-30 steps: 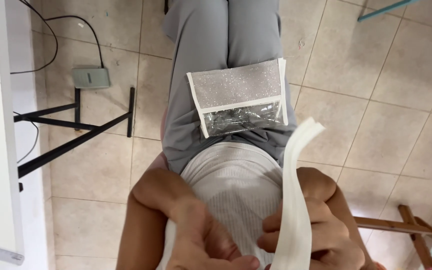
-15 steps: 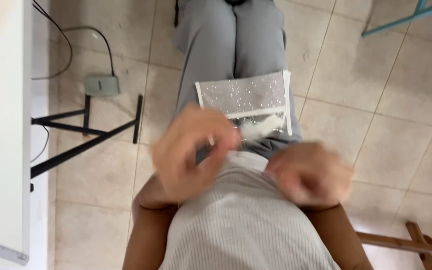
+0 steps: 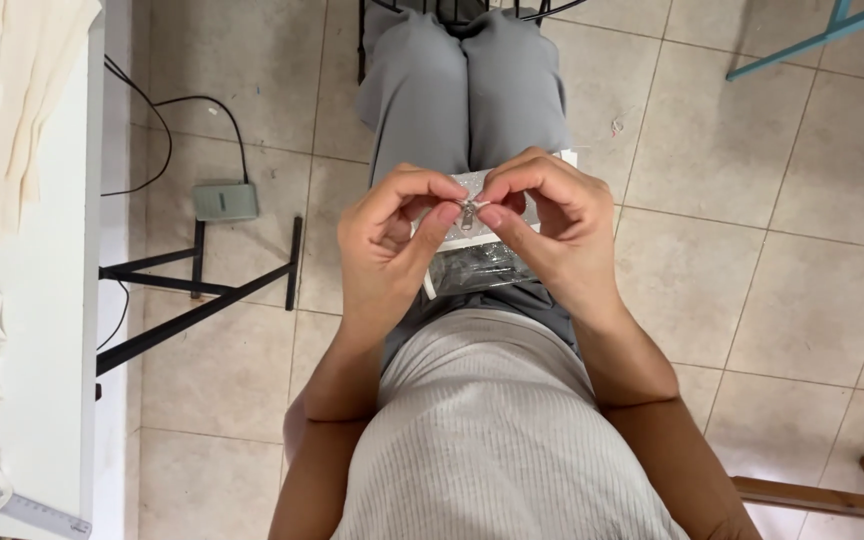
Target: Attach zipper sliders and pullers to leather/fabric zipper tapes for small bags.
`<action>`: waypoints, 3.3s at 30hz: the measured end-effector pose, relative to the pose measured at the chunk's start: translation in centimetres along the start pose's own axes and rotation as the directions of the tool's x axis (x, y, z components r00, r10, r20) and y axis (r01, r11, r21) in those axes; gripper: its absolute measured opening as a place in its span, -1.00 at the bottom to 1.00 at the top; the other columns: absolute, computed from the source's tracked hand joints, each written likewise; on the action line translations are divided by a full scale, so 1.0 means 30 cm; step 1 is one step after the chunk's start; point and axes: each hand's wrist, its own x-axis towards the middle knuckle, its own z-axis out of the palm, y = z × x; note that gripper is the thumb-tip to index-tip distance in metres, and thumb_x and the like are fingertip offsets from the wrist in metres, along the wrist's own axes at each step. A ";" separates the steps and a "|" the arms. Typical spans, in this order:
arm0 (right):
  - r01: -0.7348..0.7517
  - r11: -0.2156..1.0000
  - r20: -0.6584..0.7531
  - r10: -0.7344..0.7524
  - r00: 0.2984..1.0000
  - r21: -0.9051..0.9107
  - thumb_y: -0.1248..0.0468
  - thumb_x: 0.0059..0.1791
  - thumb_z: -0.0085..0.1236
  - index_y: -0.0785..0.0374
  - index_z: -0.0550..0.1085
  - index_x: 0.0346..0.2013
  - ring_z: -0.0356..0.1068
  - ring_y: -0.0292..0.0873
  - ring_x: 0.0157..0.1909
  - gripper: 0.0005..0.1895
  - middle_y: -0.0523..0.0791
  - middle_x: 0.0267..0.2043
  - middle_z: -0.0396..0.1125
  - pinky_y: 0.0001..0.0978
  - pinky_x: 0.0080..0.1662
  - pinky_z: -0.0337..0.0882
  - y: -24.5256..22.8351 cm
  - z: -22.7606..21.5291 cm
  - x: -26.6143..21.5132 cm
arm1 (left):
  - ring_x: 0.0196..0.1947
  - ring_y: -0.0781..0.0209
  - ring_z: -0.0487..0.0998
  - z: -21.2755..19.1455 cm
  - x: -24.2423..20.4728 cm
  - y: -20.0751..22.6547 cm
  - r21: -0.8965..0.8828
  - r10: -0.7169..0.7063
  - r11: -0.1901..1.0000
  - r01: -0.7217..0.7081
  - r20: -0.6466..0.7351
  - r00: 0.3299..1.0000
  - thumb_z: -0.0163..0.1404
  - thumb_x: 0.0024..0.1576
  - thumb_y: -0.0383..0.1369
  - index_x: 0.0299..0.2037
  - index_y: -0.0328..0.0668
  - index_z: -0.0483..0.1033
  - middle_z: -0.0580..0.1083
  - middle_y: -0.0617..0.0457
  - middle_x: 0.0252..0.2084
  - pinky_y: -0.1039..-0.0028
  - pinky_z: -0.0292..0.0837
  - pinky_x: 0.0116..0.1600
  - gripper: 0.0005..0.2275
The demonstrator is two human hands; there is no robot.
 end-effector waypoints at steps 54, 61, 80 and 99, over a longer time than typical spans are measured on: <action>-0.040 0.985 -0.055 0.049 0.997 0.167 0.52 0.08 0.23 0.39 0.54 -0.15 0.40 -0.34 -0.18 -0.93 -0.09 -0.15 0.45 -0.54 -0.09 0.43 0.061 -0.043 0.008 | -0.18 0.28 0.59 0.053 0.042 0.074 0.577 0.208 0.799 -0.169 -0.001 0.978 0.14 0.25 -0.57 -0.03 -0.33 0.54 0.53 0.03 -0.13 0.52 0.53 -0.09 -0.87; -0.030 0.969 -0.168 0.073 0.983 0.247 0.49 0.10 0.21 0.36 0.51 -0.13 0.36 -0.38 -0.20 -0.93 -0.15 -0.19 0.39 -0.60 -0.12 0.36 0.112 -0.006 -0.002 | -0.22 0.12 0.53 0.091 0.029 0.021 0.761 0.464 0.573 -0.303 0.002 0.886 0.29 0.09 -0.50 -0.18 -0.28 0.48 0.45 -0.02 -0.19 0.40 0.47 -0.15 -0.78; 0.389 0.742 -0.056 -0.495 0.867 -0.546 0.62 -0.03 0.22 0.36 0.46 -0.19 0.39 -0.07 -0.16 -0.79 -0.04 -0.20 0.38 -0.32 -0.09 0.43 0.068 0.064 0.061 | -0.43 0.21 0.49 0.080 0.047 -0.028 0.628 0.293 0.764 -0.147 -0.135 0.946 0.06 0.09 -0.62 -0.37 -0.36 0.43 0.44 0.00 -0.41 0.47 0.37 -0.28 -0.93; 0.167 0.893 -0.106 -0.230 0.967 -0.417 0.55 0.03 0.30 0.41 0.56 -0.15 0.49 -0.20 -0.15 -0.87 -0.04 -0.16 0.49 -0.45 -0.10 0.46 -0.037 0.029 -0.009 | -0.29 0.14 0.48 0.092 0.025 0.070 0.611 0.293 0.754 -0.239 0.013 0.956 0.05 0.26 -0.55 -0.24 -0.31 0.48 0.51 0.00 -0.25 0.47 0.39 -0.24 -0.96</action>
